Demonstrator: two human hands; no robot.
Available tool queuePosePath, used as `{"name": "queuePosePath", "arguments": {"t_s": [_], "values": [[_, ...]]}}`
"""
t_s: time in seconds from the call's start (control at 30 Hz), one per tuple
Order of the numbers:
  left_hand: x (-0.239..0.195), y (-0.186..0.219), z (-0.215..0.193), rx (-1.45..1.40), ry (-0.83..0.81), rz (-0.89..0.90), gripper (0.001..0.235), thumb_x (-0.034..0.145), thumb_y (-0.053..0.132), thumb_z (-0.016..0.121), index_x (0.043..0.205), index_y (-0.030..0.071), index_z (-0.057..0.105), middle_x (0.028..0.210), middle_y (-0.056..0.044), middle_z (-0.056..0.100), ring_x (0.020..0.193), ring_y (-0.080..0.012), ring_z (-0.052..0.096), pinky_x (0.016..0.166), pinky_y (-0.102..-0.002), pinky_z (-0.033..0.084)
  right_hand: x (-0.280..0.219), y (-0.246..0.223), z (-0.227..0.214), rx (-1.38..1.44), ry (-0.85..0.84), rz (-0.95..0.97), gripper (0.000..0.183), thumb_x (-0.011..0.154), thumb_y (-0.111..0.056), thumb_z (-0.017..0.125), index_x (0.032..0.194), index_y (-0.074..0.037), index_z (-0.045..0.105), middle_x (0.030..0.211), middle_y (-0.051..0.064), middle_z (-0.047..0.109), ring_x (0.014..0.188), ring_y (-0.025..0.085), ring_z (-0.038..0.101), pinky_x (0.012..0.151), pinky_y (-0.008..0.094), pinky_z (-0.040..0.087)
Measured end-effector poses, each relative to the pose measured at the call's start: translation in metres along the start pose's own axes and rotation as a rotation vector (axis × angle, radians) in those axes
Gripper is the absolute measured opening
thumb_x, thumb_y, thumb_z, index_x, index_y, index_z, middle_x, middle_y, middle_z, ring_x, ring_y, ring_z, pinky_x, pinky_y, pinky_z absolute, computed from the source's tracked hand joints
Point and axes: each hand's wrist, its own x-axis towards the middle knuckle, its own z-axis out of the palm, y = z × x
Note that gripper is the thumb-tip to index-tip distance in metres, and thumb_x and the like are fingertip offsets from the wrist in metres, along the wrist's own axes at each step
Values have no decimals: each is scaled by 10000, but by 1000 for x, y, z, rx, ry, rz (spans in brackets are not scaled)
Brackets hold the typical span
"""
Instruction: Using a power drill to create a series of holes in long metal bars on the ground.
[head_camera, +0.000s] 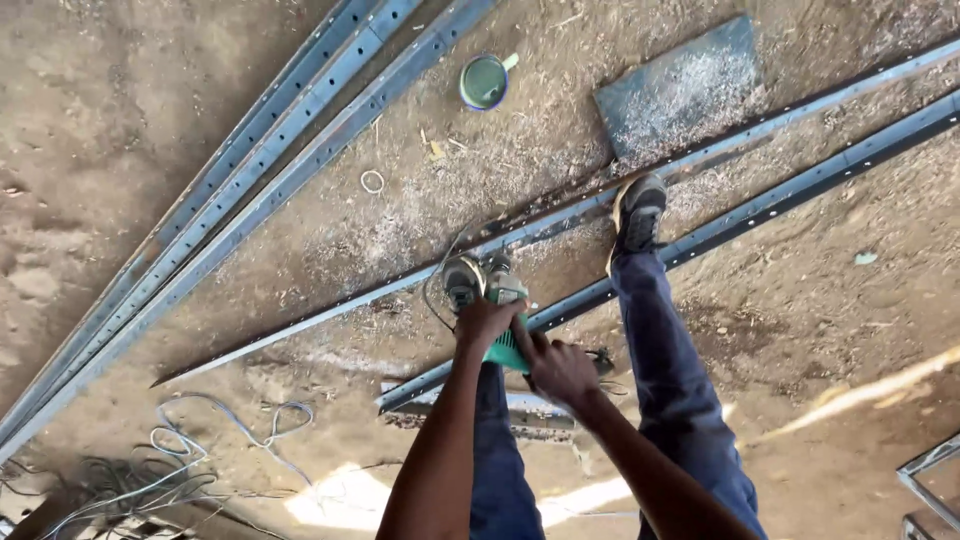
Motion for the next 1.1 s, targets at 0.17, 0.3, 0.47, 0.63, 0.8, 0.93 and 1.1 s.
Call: {"name": "queuePosePath", "arguments": {"t_s": [0.17,0.3,0.47,0.63,0.8,0.93,1.1], "values": [[0,-2,7,-38,-31,7,1128,775,626,734,1530,-91,297,1507,-329,415,1435,-478,385,1161,-604,354,0,-2,2,20,26,-2,1005,856,-211,730,1643,-78,119,1108,208,631,852,425,750,663,570,654],[17,-9,15,-25,-33,4,1104,744,626,744,1512,-68,359,1488,-305,454,1422,-462,409,1152,-595,374,3,3,13,-38,42,-2,1105,808,-271,780,1650,-89,89,1113,186,626,834,403,756,655,569,655],[31,-10,33,-30,11,-9,1130,686,664,761,1487,-53,413,1467,-292,483,1399,-454,440,1121,-588,394,-2,10,-5,-58,51,-32,1021,800,-256,787,1616,-89,197,1082,176,638,815,391,760,644,543,665],[-3,27,25,-77,14,-29,1100,702,646,738,1498,-31,394,1498,-292,435,1439,-450,380,1157,-584,331,-9,25,-23,-91,24,-58,958,724,-312,849,1529,-118,367,1052,104,605,753,363,756,602,513,663],[-28,34,10,-184,16,-49,1053,803,548,738,1525,-81,301,1537,-320,324,1486,-468,271,1208,-601,254,-3,47,7,-133,39,-102,958,769,-283,830,1562,-91,328,1009,114,634,779,352,768,657,513,668],[-45,56,15,-199,19,-93,1068,748,562,767,1520,-45,348,1520,-291,377,1469,-446,321,1190,-588,297,-8,56,5,-214,38,-178,821,707,-357,846,1414,-139,491,989,65,567,698,316,744,556,475,646],[-17,43,25,-84,82,-141,1030,671,689,742,1519,192,434,1477,-171,511,1419,-358,450,1163,-488,378,-4,56,0,-235,121,-250,470,710,-263,764,1138,-134,619,915,72,559,639,308,729,484,447,605]]}}
